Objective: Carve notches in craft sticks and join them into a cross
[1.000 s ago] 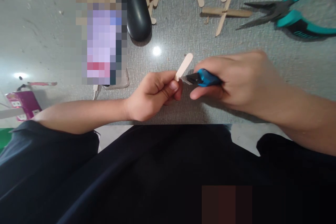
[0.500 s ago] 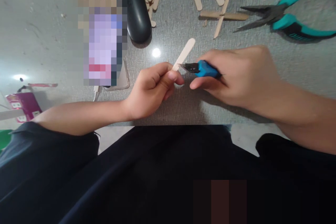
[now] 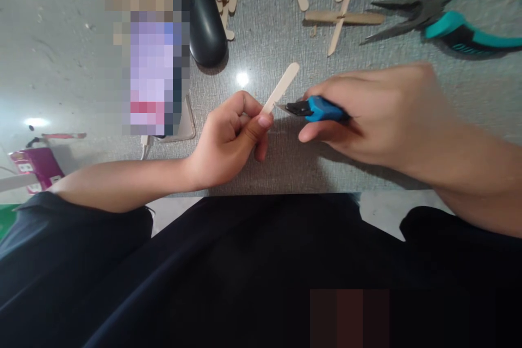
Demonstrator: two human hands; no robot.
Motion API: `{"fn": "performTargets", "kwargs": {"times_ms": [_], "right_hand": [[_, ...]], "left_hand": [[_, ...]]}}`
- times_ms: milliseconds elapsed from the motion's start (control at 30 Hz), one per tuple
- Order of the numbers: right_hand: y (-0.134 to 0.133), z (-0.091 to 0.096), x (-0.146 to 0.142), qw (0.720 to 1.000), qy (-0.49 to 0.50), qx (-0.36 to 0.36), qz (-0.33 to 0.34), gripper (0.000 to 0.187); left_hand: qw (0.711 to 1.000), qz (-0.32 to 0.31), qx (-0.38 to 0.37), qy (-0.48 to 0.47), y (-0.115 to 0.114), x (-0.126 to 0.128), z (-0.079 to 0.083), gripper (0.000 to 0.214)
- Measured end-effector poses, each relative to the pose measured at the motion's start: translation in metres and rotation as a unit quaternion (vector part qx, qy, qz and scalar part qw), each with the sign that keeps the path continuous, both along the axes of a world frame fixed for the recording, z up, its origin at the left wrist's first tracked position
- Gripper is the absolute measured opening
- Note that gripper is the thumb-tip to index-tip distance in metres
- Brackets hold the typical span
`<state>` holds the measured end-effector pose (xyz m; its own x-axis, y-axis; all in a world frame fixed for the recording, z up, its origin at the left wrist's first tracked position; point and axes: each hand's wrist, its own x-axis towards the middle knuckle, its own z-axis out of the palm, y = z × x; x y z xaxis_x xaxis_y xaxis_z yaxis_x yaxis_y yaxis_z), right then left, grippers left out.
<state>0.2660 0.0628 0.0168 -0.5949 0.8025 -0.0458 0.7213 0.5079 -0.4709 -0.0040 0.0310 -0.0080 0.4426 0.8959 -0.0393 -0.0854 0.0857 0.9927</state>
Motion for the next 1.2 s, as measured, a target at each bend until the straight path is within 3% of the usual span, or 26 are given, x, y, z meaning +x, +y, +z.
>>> {"fn": "performTargets", "kwargs": {"times_ms": [167, 567, 933, 1100, 1200], "right_hand": [[0.000, 0.003, -0.002, 0.997, -0.073, 0.003, -0.008, 0.089], [0.001, 0.004, 0.000, 0.998, -0.067, 0.005, -0.010, 0.080], [0.002, 0.005, 0.001, 0.996, -0.080, 0.036, 0.001, 0.101], [0.004, 0.017, 0.018, 0.996, -0.021, 0.077, 0.045, 0.092], [0.009, 0.017, 0.029, 0.998, 0.028, 0.054, -0.005, 0.094]], "left_hand": [[1.000, 0.006, 0.014, 0.002, 0.000, 0.000, 0.001, 0.040], [1.000, 0.005, 0.006, 0.018, 0.001, 0.000, 0.003, 0.045], [0.999, 0.011, 0.038, 0.022, 0.000, -0.001, 0.001, 0.035], [0.982, 0.052, 0.153, 0.100, 0.000, -0.007, 0.006, 0.028], [0.938, -0.018, 0.268, 0.217, 0.000, -0.014, 0.008, 0.023]]}}
